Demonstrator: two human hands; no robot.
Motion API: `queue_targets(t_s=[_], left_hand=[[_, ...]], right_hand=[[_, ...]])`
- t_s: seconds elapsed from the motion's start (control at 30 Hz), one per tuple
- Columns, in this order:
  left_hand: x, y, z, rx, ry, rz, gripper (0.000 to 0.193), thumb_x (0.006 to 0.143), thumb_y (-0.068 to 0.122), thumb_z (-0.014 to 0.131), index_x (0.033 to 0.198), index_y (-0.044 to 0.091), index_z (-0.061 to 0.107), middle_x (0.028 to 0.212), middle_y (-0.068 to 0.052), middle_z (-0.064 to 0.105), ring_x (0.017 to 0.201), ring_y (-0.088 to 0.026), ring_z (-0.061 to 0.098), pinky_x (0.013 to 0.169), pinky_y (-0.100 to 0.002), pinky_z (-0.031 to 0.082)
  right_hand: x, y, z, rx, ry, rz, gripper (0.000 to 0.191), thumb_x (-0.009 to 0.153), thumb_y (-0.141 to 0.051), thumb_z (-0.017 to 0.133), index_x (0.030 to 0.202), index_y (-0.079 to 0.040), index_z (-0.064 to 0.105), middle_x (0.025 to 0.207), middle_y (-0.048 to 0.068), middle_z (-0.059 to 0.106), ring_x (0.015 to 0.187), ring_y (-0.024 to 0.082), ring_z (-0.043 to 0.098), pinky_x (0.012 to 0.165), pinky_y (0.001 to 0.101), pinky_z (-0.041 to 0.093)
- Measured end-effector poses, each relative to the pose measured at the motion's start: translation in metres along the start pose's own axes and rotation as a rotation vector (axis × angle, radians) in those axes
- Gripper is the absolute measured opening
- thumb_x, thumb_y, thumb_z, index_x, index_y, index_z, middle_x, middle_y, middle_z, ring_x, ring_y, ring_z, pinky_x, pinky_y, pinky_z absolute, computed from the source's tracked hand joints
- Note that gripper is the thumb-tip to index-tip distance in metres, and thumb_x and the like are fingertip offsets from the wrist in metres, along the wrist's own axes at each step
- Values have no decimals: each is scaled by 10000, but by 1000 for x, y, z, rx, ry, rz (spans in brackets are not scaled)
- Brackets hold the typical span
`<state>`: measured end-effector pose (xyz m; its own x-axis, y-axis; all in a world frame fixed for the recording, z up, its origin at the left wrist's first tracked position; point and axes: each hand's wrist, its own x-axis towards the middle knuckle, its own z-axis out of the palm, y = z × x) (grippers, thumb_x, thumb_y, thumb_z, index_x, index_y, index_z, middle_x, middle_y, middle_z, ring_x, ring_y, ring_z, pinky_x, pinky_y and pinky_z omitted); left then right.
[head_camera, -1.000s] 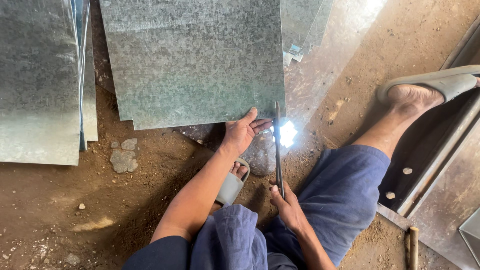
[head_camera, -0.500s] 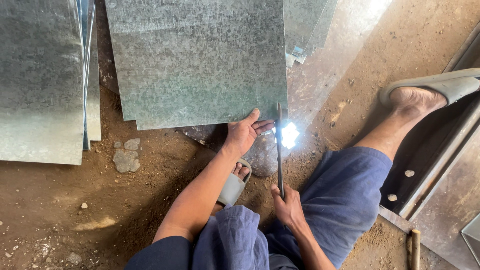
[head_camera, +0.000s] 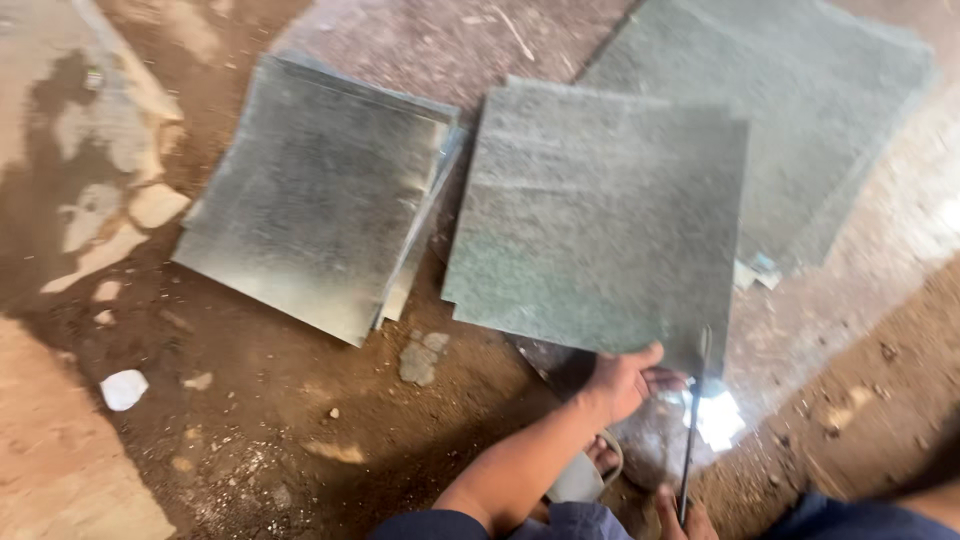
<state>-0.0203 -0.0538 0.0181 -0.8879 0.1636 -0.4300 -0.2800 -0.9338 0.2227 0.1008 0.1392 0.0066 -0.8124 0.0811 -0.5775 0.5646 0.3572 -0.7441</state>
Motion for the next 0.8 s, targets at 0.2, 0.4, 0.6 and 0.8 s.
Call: queue_targets(t_s=[0.2, 0.4, 0.6, 0.8], left_hand=[[-2, 2, -2, 58, -17, 28, 291, 1094, 90, 604, 1299, -102, 530, 1231, -231, 615, 1036, -428, 703, 886, -538, 626], [0, 1, 1, 86, -39, 11, 359, 1096, 106, 614, 1341, -146, 538, 1266, -282, 621, 1033, -382, 717, 877, -480, 642], [7, -15, -5, 76, 139, -82, 359, 1020, 157, 642, 1273, -87, 571, 1070, -186, 673, 894, -300, 732, 700, -431, 612], [-14, -7, 14, 429, 87, 132, 231, 985, 143, 674, 1094, -61, 687, 1077, -134, 713, 980, -221, 711, 841, -336, 585]], right_hand=[[12, 3, 9, -521, 266, -305, 472, 765, -300, 891, 534, -6, 603, 524, 157, 606, 455, 266, 617, 524, 395, 480], [8, -11, -9, -740, 190, -337, 449, 851, -375, 792, 570, -58, 644, 501, 117, 615, 473, 268, 618, 572, 410, 497], [-56, 10, -36, 291, -258, 503, 610, 966, -466, 528, 1419, -64, 595, 1300, 253, 673, 1147, 361, 690, 998, 455, 528], [-109, 39, -31, 235, -233, 538, 507, 962, -426, 551, 1380, -150, 624, 1263, 148, 675, 1156, 319, 677, 1012, 445, 542]])
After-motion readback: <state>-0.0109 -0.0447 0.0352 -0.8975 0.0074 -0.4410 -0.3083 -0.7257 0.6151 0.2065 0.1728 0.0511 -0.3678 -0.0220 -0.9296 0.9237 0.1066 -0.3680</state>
